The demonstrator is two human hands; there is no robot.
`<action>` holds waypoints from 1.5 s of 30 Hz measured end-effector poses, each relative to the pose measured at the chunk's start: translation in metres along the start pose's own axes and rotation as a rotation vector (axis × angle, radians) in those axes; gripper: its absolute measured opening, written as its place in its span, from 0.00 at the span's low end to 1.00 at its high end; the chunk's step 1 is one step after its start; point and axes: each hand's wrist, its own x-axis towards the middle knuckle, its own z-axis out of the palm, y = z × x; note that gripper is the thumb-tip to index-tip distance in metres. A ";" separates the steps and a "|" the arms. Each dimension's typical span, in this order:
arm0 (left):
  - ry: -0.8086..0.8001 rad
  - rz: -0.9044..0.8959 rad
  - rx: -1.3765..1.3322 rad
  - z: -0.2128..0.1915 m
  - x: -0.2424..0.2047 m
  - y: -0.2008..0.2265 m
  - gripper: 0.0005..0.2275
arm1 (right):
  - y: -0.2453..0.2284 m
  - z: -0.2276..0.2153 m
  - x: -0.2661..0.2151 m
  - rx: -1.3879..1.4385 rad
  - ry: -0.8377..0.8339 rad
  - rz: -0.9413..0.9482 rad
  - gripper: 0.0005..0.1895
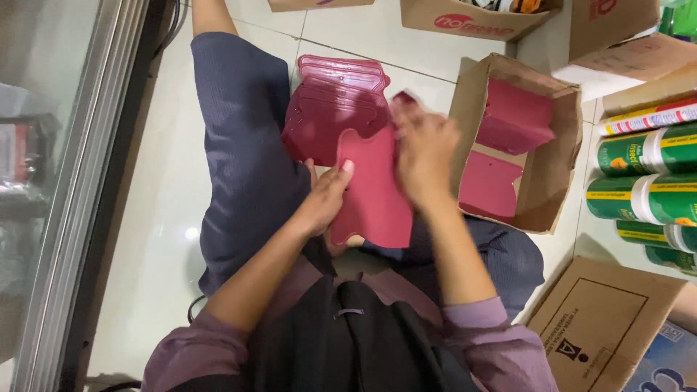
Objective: The person sits on the floor and repeatedly folds pink, irregularly shaped paper cutouts. They take the cutouts from a cardboard box, fold them in half, and place them onto a growing stack on their lap.
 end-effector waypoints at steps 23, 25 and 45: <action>0.285 -0.108 -0.308 0.043 0.017 -0.002 0.50 | -0.019 -0.007 -0.016 0.116 0.097 0.257 0.26; 0.322 -0.096 -0.321 0.049 0.016 -0.006 0.50 | -0.036 -0.009 -0.021 0.073 0.088 0.289 0.27; 0.247 -0.179 -0.682 0.034 -0.001 0.068 0.45 | -0.069 -0.014 -0.035 0.195 0.041 0.013 0.23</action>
